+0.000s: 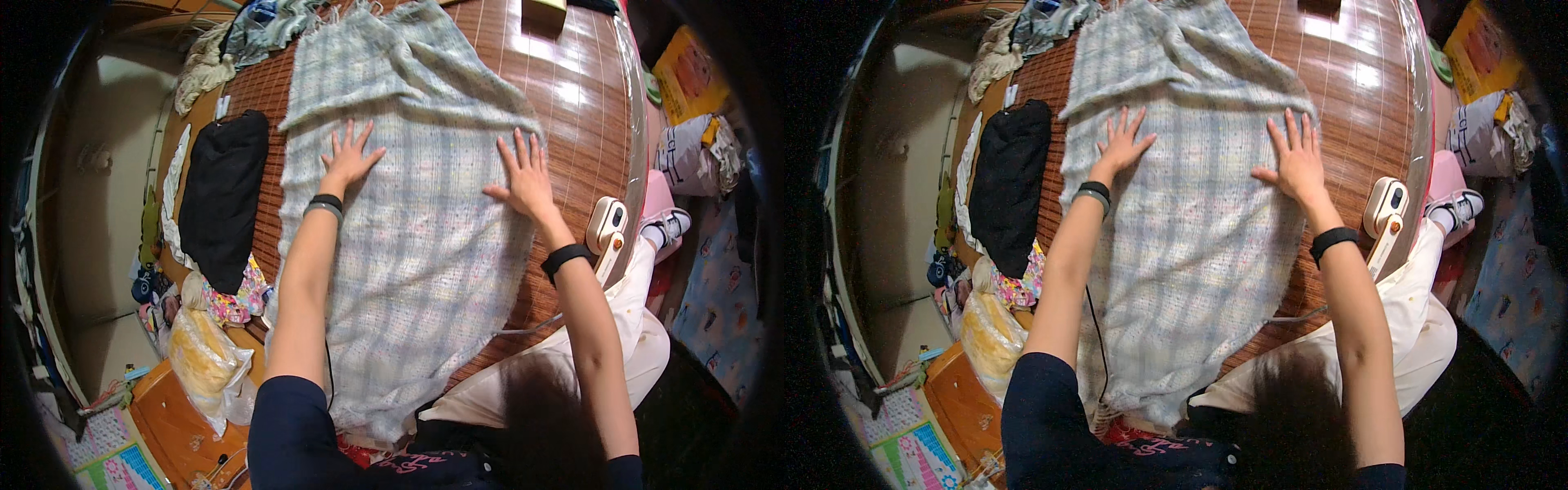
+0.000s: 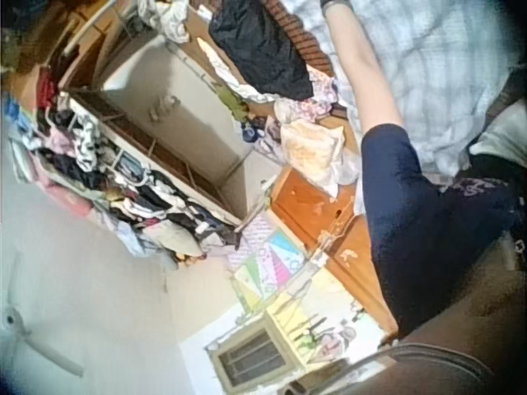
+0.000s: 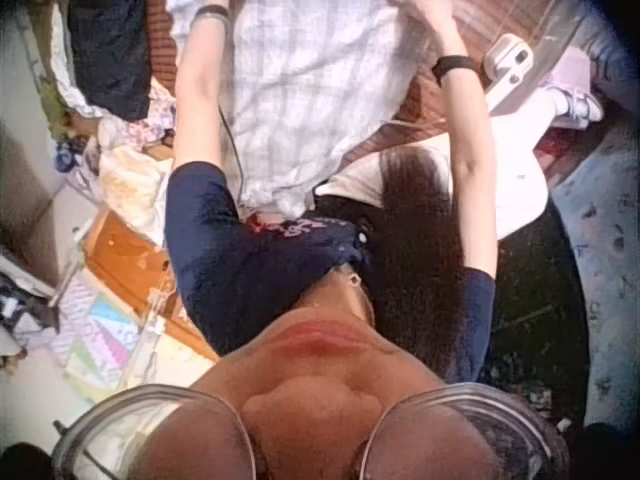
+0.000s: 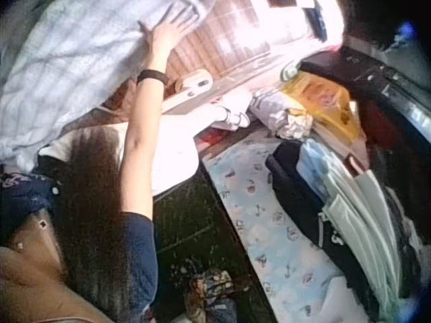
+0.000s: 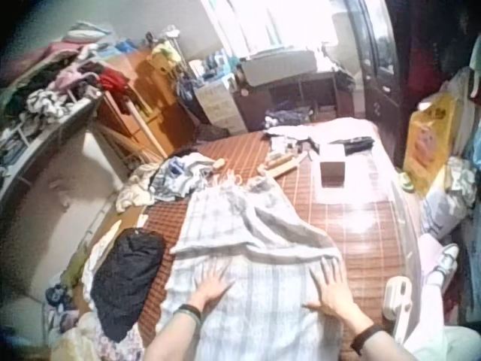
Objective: The person smooths a plaid cloth on a bamboo mat and uses a handheld electric steamer to press it. They move the steamer back and forth over the fabric while holding it flat with the other hand.
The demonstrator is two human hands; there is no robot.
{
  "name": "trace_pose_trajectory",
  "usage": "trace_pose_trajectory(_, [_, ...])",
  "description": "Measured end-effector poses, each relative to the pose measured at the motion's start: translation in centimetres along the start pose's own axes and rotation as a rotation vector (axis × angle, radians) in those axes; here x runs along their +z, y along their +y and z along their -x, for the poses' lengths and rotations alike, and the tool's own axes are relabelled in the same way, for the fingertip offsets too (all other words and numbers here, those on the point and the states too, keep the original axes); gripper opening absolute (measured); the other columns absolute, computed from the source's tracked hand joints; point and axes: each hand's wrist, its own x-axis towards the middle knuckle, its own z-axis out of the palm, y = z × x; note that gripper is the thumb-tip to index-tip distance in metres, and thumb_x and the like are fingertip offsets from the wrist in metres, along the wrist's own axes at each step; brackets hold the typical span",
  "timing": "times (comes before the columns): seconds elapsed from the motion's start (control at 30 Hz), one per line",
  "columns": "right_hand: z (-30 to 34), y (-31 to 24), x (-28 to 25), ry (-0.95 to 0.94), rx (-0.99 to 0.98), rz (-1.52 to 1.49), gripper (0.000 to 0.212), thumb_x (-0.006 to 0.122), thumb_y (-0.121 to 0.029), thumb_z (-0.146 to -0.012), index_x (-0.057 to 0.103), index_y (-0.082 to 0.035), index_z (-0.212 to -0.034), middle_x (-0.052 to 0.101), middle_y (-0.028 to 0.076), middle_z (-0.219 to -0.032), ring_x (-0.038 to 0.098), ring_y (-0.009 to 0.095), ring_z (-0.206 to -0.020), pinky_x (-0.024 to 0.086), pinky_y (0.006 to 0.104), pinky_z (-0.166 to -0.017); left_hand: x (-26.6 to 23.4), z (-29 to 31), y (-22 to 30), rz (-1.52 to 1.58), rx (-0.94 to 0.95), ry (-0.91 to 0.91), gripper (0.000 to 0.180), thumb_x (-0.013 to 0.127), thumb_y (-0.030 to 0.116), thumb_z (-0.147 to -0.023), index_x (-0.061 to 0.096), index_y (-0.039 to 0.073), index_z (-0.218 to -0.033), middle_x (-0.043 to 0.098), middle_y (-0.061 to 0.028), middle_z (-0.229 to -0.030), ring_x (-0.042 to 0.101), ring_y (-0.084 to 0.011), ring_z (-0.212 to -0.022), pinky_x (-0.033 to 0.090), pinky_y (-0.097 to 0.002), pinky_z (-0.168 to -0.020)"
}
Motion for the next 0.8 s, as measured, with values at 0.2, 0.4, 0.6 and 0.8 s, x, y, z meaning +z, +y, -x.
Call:
trace_pose_trajectory(0.2, [-1.5,0.5,-1.1,0.058,0.067,0.082,0.108,0.061,-0.078,-0.082,0.022,-0.023,-0.165,0.012,0.015,-0.172,0.009,0.044,-0.157,0.014,0.0567,-0.127,-0.4,-3.3,2.3,-0.03,-0.038,0.016,0.094,0.045,0.09,-0.083,0.02,0.047,-0.162,0.009,-0.0077,-0.174,0.0,-0.0433,-0.158,0.009,-0.0785,-0.117])
trace_pose_trajectory(0.4, [8.2,-7.5,-3.9,0.053,-0.035,-0.075,0.115,0.085,-0.045,-0.077,0.02,-0.012,-0.165,0.011,0.023,-0.171,0.013,0.051,-0.155,0.026,0.068,-0.119,1.3,3.8,1.9,0.202,0.098,0.545,0.057,0.047,0.043,-0.106,0.035,0.032,-0.161,0.017,-0.0063,-0.173,0.01,-0.0376,-0.159,0.008,-0.0659,-0.124])
trace_pose_trajectory(0.6, [24.5,-11.3,-4.7,-0.516,-0.039,-0.056,0.106,0.082,-0.046,-0.077,0.03,-0.01,-0.161,0.015,0.023,-0.169,0.02,0.047,-0.154,0.027,0.0635,-0.119,9.1,23.7,-1.5,0.098,-0.247,0.502,0.06,0.045,0.044,-0.106,0.03,0.029,-0.163,0.01,-0.0091,-0.174,0.008,-0.0409,-0.158,0.003,-0.068,-0.123])
trace_pose_trajectory(0.8, [28.7,-8.2,-3.2,-0.517,-0.164,0.184,0.108,0.077,-0.064,-0.075,0.034,-0.016,-0.161,0.018,0.02,-0.17,0.019,0.04,-0.156,0.014,0.0679,-0.121,15.1,35.2,-4.6,0.065,-0.535,0.322,0.075,0.047,0.061,-0.102,0.019,0.031,-0.166,0.002,-0.0152,-0.174,0.004,-0.0481,-0.157,0.007,-0.0759,-0.117])
